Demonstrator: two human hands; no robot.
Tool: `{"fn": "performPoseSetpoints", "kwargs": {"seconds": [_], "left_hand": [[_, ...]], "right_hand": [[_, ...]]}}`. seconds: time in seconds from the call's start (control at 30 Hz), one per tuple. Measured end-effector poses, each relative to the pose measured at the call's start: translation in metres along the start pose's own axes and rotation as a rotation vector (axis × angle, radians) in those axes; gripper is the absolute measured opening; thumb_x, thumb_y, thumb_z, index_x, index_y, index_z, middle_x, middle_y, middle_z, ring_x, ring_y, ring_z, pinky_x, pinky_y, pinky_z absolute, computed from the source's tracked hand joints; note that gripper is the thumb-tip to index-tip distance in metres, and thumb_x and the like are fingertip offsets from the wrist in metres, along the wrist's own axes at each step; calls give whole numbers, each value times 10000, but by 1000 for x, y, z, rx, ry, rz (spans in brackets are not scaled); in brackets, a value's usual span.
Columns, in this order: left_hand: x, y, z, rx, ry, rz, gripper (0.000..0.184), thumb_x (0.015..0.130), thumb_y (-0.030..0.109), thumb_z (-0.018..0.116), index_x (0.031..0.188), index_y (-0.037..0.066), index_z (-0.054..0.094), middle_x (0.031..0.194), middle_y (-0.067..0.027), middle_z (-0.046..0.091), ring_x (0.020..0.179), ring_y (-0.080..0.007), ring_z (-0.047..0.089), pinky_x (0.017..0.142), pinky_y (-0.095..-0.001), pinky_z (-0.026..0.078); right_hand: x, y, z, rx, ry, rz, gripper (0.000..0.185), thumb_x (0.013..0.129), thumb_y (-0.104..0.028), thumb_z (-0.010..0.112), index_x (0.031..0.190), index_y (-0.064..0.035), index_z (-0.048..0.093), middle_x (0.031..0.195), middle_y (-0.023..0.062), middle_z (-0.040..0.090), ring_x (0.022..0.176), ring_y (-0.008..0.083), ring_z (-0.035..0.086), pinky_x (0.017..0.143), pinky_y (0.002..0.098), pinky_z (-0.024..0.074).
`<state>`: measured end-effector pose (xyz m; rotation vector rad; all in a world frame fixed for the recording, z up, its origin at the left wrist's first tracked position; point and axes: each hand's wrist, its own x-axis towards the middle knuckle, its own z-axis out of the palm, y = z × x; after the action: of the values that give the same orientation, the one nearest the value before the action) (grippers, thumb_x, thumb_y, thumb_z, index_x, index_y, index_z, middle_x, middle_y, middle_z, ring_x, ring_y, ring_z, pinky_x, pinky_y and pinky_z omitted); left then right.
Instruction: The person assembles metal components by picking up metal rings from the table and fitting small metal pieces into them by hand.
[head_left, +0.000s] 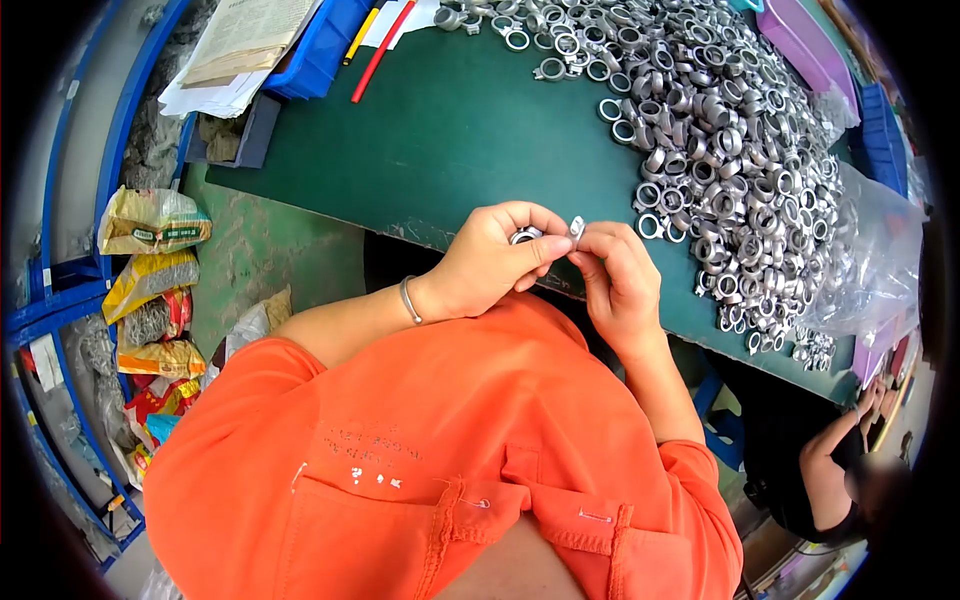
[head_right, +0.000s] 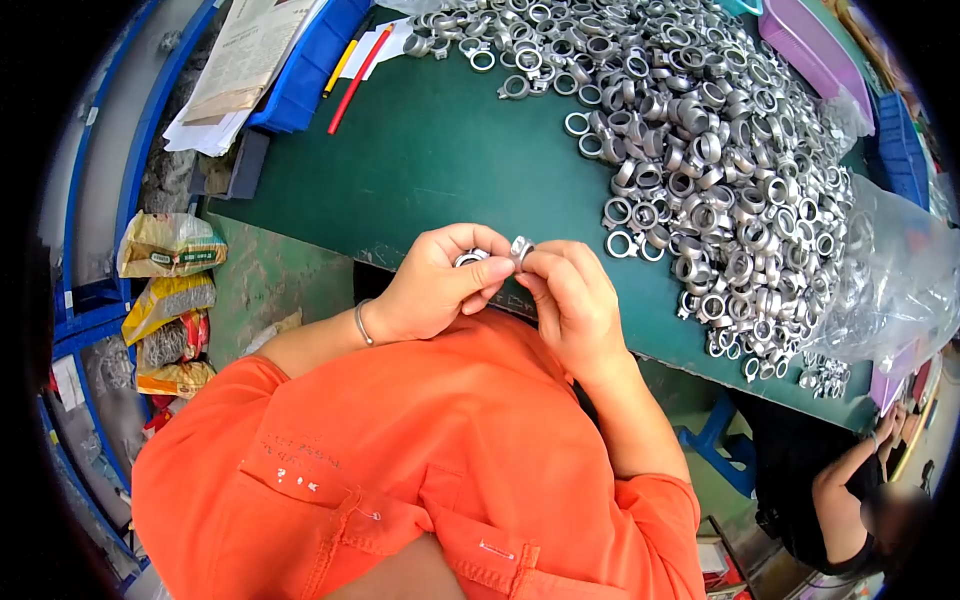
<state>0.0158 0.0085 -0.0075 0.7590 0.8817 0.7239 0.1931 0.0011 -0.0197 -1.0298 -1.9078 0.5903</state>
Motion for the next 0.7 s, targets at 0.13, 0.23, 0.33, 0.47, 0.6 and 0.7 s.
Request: {"fn": "performPoseSetpoints", "kwargs": {"seconds": [0.13, 0.23, 0.33, 0.47, 0.6, 0.7], "left_hand": [[-1, 0, 3, 165, 30, 89, 66, 871, 62, 587, 913, 12, 594, 732, -6, 533, 554, -41, 435, 461, -179, 348], [3, -8, 1, 327, 63, 321, 54, 867, 68, 594, 882, 17, 598, 742, -7, 542, 549, -38, 428, 462, -181, 345], [3, -8, -1, 513, 14, 539, 83, 860, 50, 598, 936, 17, 587, 795, -13, 559, 580, -34, 448, 465, -169, 352], [2, 3, 3, -23, 8, -47, 178, 922, 143, 503, 1054, 33, 549, 918, -44, 579, 700, -82, 558, 524, -209, 484], [11, -6, -8, -437, -68, -202, 238, 939, 265, 479, 1005, 45, 543, 895, -56, 582, 752, -124, 601, 550, -238, 536], [7, -4, -8, -268, -34, -235, 166, 902, 217, 559, 934, 55, 546, 834, -39, 576, 729, -95, 570, 497, -192, 458]], "right_hand": [[-10, 4, 4, 279, 42, 254, 96, 834, 57, 558, 910, -1, 548, 880, 96, 603, 767, 182, 606, 677, 261, 490], [-7, -1, -1, 529, 86, 546, 109, 910, -9, 493, 1005, 18, 541, 880, 72, 610, 776, 107, 603, 690, 235, 501], [-1, -6, -8, 880, -8, 701, 187, 937, -91, 485, 1070, 26, 544, 841, 57, 609, 752, 107, 596, 663, 216, 494], [5, -5, -3, 90, 85, 38, 262, 666, 95, 673, 885, -44, 637, 1001, 142, 584, 891, 258, 589, 725, 302, 493], [18, -7, -7, 164, -131, -154, 188, 676, 26, 684, 854, -8, 633, 1058, 149, 589, 918, 295, 581, 784, 359, 483], [32, 21, -20, -451, 164, -58, 125, 692, -85, 708, 724, -51, 592, 863, 83, 588, 762, 268, 550, 654, 379, 429]]}}
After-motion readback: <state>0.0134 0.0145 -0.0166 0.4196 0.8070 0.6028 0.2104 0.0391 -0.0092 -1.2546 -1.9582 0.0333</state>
